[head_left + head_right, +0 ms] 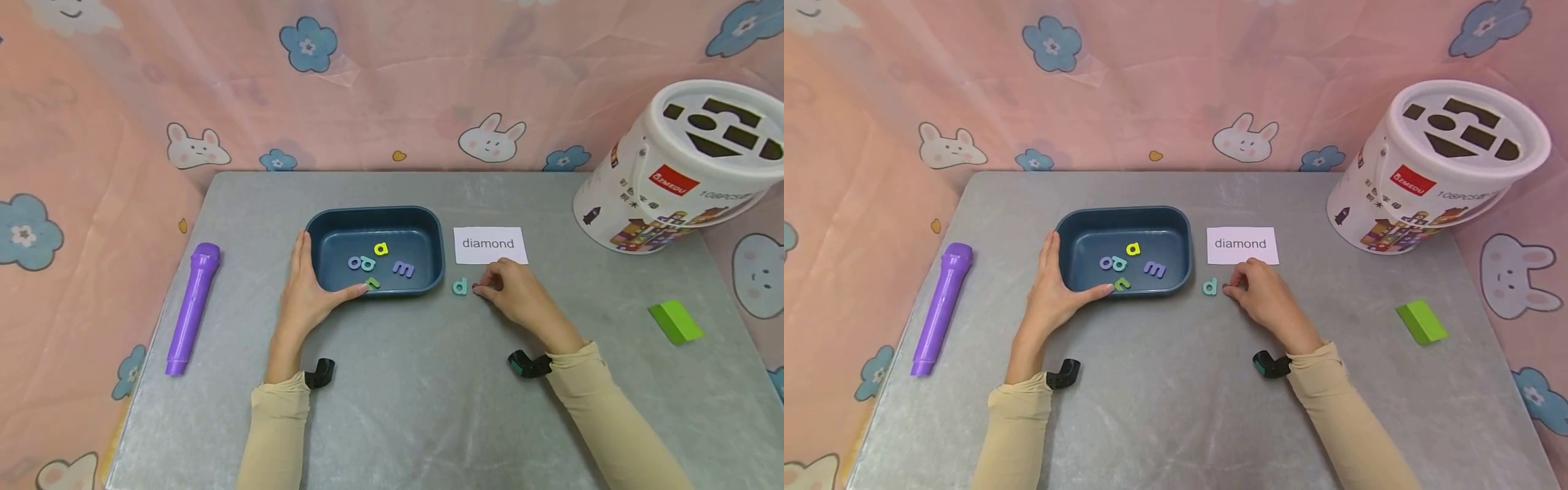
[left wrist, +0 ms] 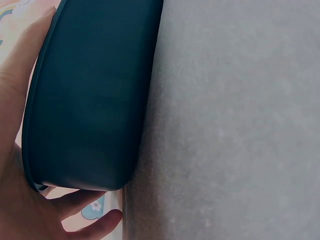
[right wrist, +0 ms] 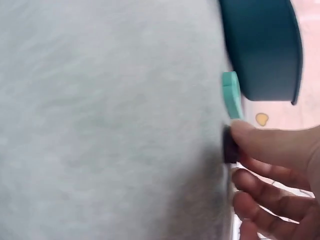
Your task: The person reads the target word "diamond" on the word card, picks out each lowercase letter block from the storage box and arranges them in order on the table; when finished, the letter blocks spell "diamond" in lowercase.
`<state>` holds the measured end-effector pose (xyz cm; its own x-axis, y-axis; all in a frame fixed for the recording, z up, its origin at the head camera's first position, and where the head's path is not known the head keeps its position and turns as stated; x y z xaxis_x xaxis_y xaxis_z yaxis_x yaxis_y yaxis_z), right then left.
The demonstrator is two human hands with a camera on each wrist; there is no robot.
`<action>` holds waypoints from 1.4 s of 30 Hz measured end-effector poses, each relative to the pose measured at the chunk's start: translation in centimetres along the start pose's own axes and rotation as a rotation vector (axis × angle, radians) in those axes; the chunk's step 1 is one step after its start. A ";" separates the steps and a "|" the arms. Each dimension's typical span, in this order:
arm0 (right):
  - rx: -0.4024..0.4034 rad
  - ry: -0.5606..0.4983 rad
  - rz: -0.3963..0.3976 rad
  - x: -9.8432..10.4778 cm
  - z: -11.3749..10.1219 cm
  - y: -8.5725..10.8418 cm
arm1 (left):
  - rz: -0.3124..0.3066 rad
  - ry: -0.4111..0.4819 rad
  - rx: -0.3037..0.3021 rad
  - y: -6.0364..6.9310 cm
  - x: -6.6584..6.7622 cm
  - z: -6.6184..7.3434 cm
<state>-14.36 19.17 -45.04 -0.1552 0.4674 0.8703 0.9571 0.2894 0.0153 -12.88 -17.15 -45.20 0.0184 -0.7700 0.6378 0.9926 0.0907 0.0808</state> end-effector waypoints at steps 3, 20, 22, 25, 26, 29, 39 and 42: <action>0.002 0.005 0.035 -0.2 0.1 -0.1 | 0.002 0.004 -0.002 0.0 0.1 0.0; 0.044 -0.092 -0.048 -0.4 -0.2 0.2 | -0.007 0.006 0.004 0.1 0.2 0.2; 0.027 -0.091 -0.035 -0.5 -0.1 0.1 | -0.006 0.006 0.001 0.0 0.2 0.2; 0.014 -0.085 -0.020 -0.6 -0.1 0.0 | -0.005 0.006 -0.001 0.0 0.2 0.2; 0.013 -0.083 -0.019 -0.6 -0.1 0.0 | -0.004 0.008 -0.002 0.0 0.1 0.2; 0.008 -0.082 -0.025 -0.5 -0.2 0.0 | -0.003 0.010 0.000 0.0 0.1 0.1; 0.153 -0.116 0.199 1.6 -5.2 -1.4 | -0.003 0.012 0.001 0.0 0.1 0.2; 0.246 -0.154 0.185 0.9 -7.9 -2.3 | -0.005 0.008 0.003 0.0 0.1 0.2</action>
Point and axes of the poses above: each hand's wrist, its own y-axis away from the middle knuckle, its own x-axis out of the back of the hand, z = x × y, the point moved 4 cm from there along -y, towards the middle knuckle, and after that the axes turned 6 degrees about y, right-handed, at the moved point
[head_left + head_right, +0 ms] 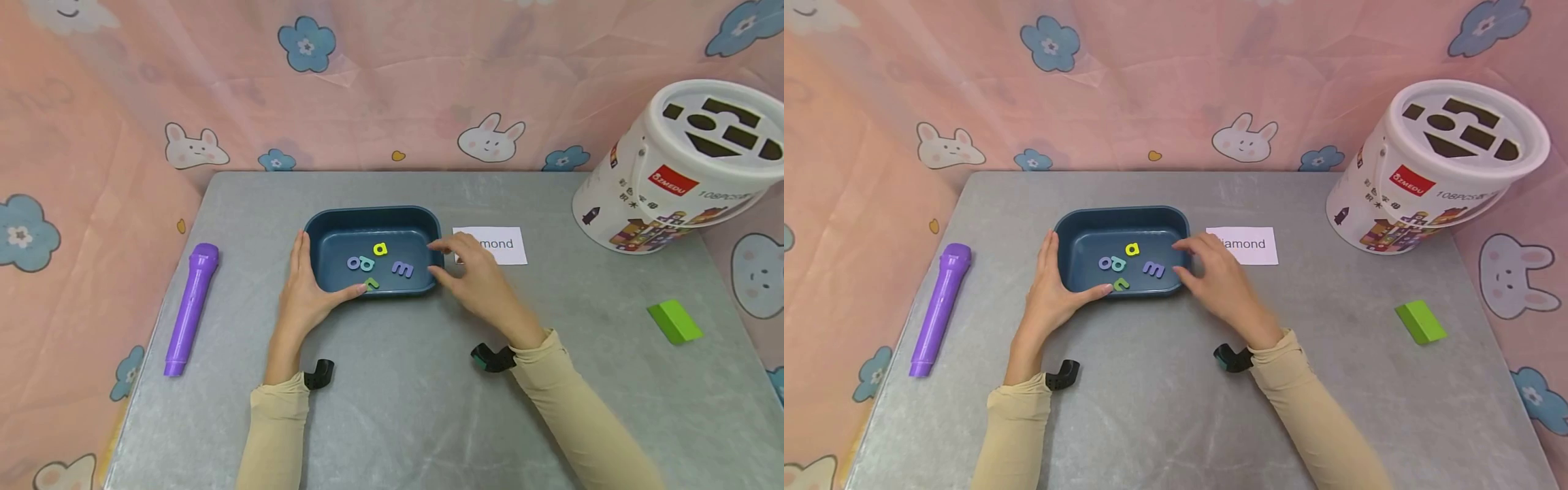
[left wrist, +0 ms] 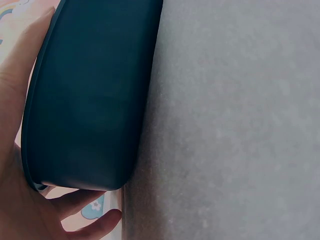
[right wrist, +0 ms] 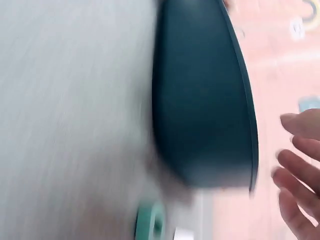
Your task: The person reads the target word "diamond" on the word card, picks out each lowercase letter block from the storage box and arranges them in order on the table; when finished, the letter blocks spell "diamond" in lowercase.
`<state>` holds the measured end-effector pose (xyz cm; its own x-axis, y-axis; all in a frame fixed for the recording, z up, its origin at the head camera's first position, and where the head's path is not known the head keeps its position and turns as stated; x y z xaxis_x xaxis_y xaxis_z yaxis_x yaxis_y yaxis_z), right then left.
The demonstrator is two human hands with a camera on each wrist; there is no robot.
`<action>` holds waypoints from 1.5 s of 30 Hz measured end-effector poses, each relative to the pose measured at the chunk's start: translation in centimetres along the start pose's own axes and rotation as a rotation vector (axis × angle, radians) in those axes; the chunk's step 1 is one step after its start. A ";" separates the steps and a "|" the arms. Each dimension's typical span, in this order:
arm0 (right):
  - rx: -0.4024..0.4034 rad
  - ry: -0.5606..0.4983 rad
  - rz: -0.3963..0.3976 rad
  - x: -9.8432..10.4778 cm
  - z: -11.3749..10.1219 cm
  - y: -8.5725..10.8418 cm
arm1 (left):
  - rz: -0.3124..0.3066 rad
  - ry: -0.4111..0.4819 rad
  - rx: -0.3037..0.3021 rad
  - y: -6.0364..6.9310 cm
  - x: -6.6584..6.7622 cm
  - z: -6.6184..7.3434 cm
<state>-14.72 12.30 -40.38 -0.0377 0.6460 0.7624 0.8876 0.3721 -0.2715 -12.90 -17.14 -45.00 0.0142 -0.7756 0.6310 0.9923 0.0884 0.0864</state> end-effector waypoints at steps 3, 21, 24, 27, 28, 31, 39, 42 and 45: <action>0.031 -0.022 -0.124 -2.0 -1.8 -1.4 | -0.001 -0.001 -0.002 0.0 0.0 -0.1; -0.038 0.059 -0.559 -9.6 -2.2 -6.9 | -0.004 -0.015 -0.022 -0.3 -0.2 -0.1; -0.039 0.077 -0.559 -9.7 -2.1 -7.0 | -0.006 -0.021 -0.018 -0.3 -0.1 0.0; -0.022 0.092 -0.552 -9.8 -2.1 -7.2 | -0.006 -0.017 -0.010 -0.2 -0.1 -0.1; -0.019 0.090 -0.547 -9.8 -2.1 -7.2 | -0.006 -0.017 -0.008 -0.1 -0.1 -0.1; -0.010 0.083 -0.523 -9.9 -2.1 -7.3 | -0.006 -0.018 -0.008 -0.1 -0.1 -0.2; -0.058 0.086 -0.433 -10.1 -2.0 -7.6 | -0.003 -0.007 -0.009 -0.2 -0.1 -0.1; -0.047 0.116 -0.409 -9.7 -2.2 -7.4 | -0.003 -0.005 -0.005 -0.2 -0.1 -0.1; -0.022 0.133 -0.360 -8.8 -2.6 -7.0 | -0.003 -0.002 -0.002 -0.1 -0.1 -0.1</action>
Point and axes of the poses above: each hand's wrist, its own y-axis away from the middle knuckle, its own x-axis out of the back of the hand, z = x × y, the point moved 4 cm from there along -y, towards the middle knuckle, and after that the axes turned 6 degrees about y, right-handed, at the moved point
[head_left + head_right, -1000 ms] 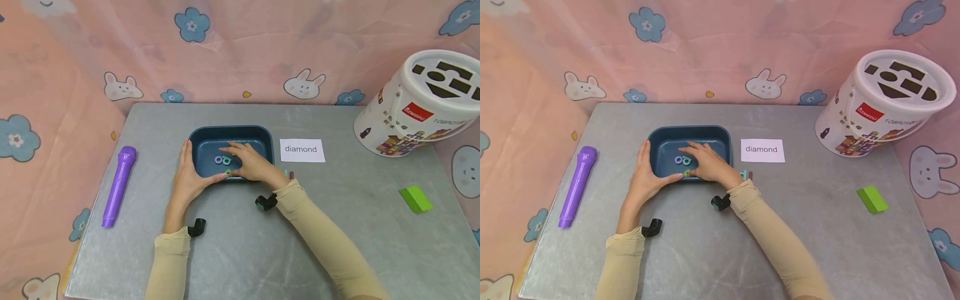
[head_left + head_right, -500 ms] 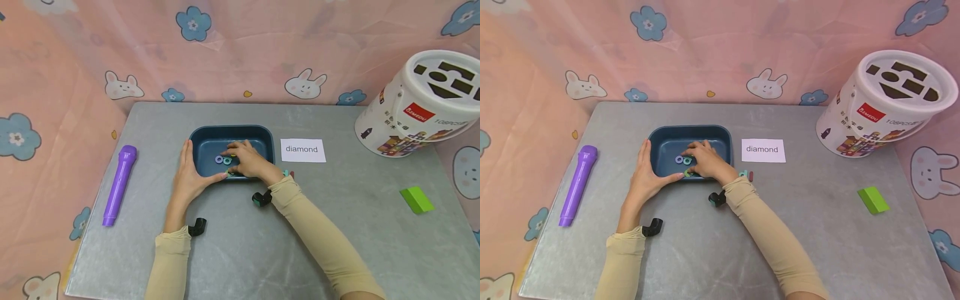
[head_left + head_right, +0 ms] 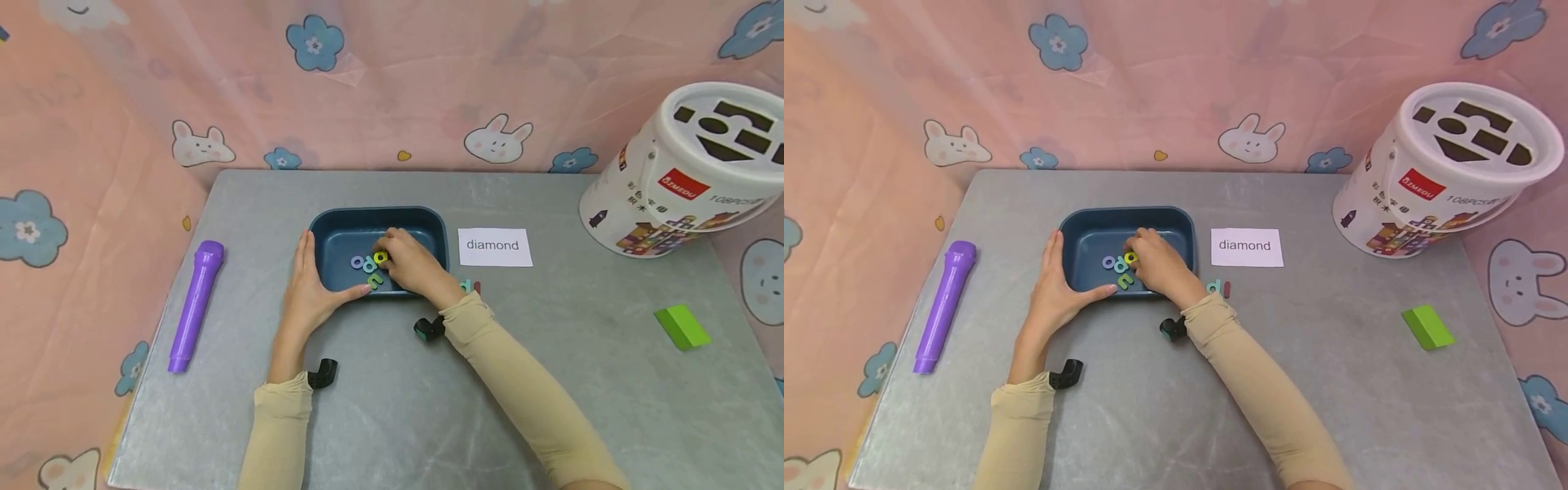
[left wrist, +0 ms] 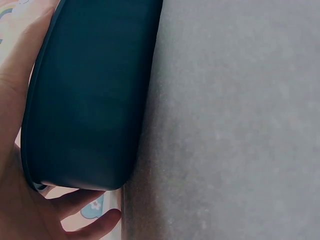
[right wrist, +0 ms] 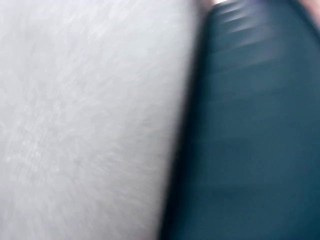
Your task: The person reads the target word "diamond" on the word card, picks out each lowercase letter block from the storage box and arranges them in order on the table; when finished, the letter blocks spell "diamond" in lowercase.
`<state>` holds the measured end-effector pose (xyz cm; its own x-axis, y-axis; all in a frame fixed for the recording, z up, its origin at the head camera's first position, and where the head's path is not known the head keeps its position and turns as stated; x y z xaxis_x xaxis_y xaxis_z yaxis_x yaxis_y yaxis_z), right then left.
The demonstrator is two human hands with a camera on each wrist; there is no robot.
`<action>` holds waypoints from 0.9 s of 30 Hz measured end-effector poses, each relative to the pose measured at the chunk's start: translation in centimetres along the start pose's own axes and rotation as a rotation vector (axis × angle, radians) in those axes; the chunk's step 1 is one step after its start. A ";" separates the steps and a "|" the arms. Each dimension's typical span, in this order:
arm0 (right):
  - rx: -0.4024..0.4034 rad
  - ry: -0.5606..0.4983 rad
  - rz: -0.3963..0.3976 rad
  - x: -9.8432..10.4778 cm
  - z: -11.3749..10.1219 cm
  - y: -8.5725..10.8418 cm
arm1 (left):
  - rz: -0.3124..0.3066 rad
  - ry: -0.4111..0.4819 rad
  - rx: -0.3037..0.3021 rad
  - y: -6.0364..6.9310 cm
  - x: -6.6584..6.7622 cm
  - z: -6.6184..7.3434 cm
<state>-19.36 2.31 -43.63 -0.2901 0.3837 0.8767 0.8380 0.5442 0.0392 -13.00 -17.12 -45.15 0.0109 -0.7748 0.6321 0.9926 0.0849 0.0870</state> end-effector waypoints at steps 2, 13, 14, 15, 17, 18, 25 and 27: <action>0.012 -0.001 0.049 0.8 0.0 0.9 | -0.002 -0.001 0.000 0.1 -0.1 0.0; 0.037 -0.142 0.329 5.6 5.3 8.6 | 0.009 -0.003 -0.005 0.2 0.1 0.0; 0.034 -0.140 0.346 5.9 5.9 9.3 | 0.008 -0.003 -0.002 0.2 0.1 0.0; 0.027 -0.133 0.357 6.1 6.5 10.0 | 0.007 -0.002 0.001 0.2 0.1 0.0; 0.003 -0.107 0.368 6.3 7.6 11.2 | 0.007 -0.002 0.006 0.2 0.2 0.0; -0.015 -0.095 0.368 6.4 8.1 11.8 | 0.007 0.001 0.007 0.2 0.2 0.0; -0.168 -0.070 0.264 5.4 10.9 14.5 | 0.004 -0.003 0.001 0.2 0.1 0.0; -0.175 -0.063 0.245 5.0 11.5 14.8 | 0.002 -0.005 -0.002 0.2 0.0 0.0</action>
Point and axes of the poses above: each hand's wrist, its own y-axis away from the middle knuckle, its own x-axis out of the back of the hand, z = x × y, the point moved 4 cm from there along -y, towards the middle knuckle, and after that the axes turned 6 degrees about y, right-handed, at the moved point
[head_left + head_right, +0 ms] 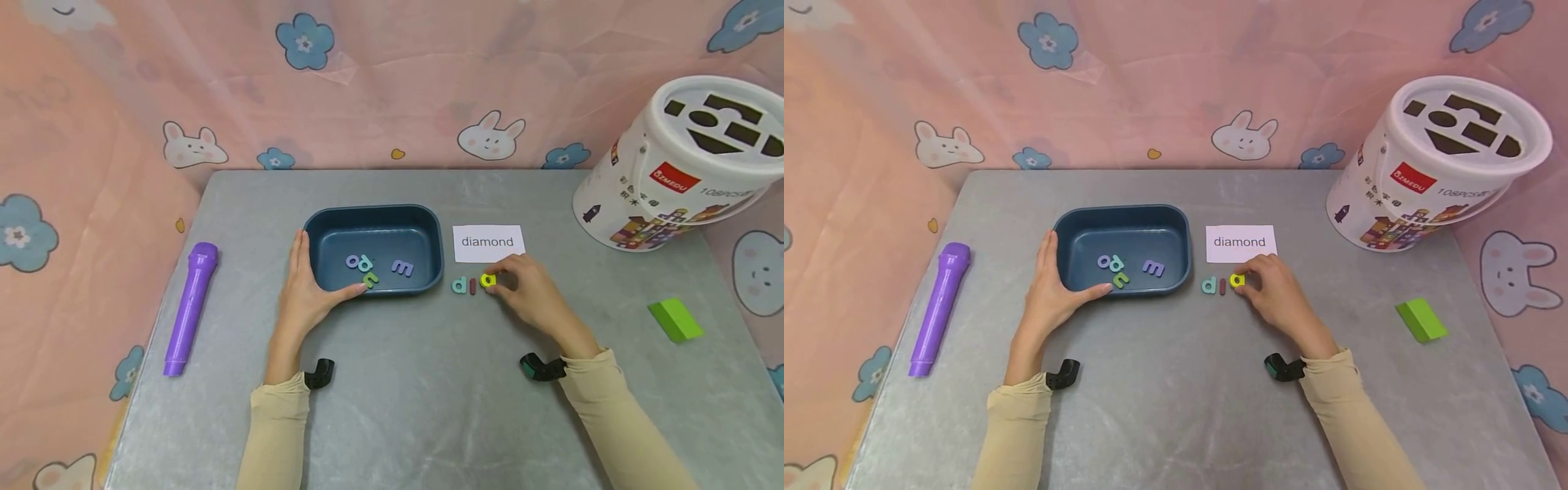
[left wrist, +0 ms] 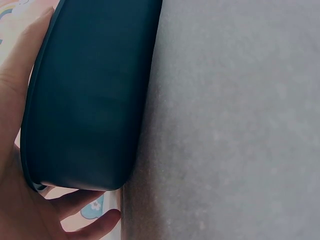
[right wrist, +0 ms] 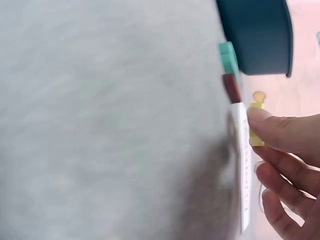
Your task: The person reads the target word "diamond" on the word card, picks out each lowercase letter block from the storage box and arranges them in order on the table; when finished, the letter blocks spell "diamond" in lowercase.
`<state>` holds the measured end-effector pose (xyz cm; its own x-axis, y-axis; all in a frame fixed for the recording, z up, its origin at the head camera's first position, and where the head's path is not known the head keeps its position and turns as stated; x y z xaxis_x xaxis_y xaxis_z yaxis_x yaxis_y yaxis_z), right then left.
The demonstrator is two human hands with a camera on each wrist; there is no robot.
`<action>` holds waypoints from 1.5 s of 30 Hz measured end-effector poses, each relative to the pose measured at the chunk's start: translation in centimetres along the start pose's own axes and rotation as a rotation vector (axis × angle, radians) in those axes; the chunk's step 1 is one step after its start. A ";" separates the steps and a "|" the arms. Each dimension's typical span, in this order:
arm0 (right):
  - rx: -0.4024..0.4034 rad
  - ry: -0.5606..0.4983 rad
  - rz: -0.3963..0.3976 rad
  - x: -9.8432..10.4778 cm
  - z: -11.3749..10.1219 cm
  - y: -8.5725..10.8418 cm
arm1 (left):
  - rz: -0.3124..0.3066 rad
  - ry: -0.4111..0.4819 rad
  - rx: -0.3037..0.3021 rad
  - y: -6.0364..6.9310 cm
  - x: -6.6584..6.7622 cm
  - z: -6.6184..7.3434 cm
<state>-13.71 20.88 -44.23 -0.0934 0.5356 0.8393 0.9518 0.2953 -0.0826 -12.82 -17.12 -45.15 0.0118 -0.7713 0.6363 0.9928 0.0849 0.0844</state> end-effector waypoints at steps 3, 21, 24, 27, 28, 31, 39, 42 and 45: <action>0.017 0.003 0.002 -0.6 0.7 0.2 | 0.000 -0.003 -0.001 0.0 0.0 -0.1; 0.036 -0.063 0.073 0.6 -2.2 -1.9 | 0.001 0.005 0.009 0.0 0.1 -0.1; 0.112 -0.112 0.119 -0.1 -4.4 -2.9 | -0.001 0.006 0.011 0.0 0.1 -0.2; 0.169 -0.175 0.108 -1.3 -6.9 -4.0 | -0.001 0.004 0.012 0.0 0.1 -0.2; 0.180 -0.179 0.094 -1.7 -7.7 -4.4 | -0.001 0.002 0.012 0.0 0.1 -0.2; 0.179 -0.139 0.026 -3.2 -9.5 -5.6 | 0.000 0.001 0.012 0.0 0.1 -0.2; 0.120 0.096 -0.111 -6.0 -10.7 -8.0 | -0.004 0.000 0.004 -0.1 -0.1 -0.2; 0.116 0.151 -0.118 -6.2 -10.8 -8.5 | 0.002 0.004 0.003 -0.1 -0.1 -0.1; 0.109 0.204 -0.126 -6.3 -11.0 -9.0 | 0.006 0.007 0.003 -0.1 -0.1 -0.1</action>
<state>-18.50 6.14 -42.85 -0.1384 0.3220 0.9366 0.8982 0.4392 -0.0183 -12.92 -17.14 -45.26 0.0184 -0.7750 0.6317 0.9924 0.0911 0.0828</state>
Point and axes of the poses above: each hand's wrist, its own y-axis away from the middle knuckle, its own x-axis out of the back of the hand, z = x × y, the point moved 4 cm from there along -y, towards the middle knuckle, and after that the axes turned 6 degrees about y, right-handed, at the moved point
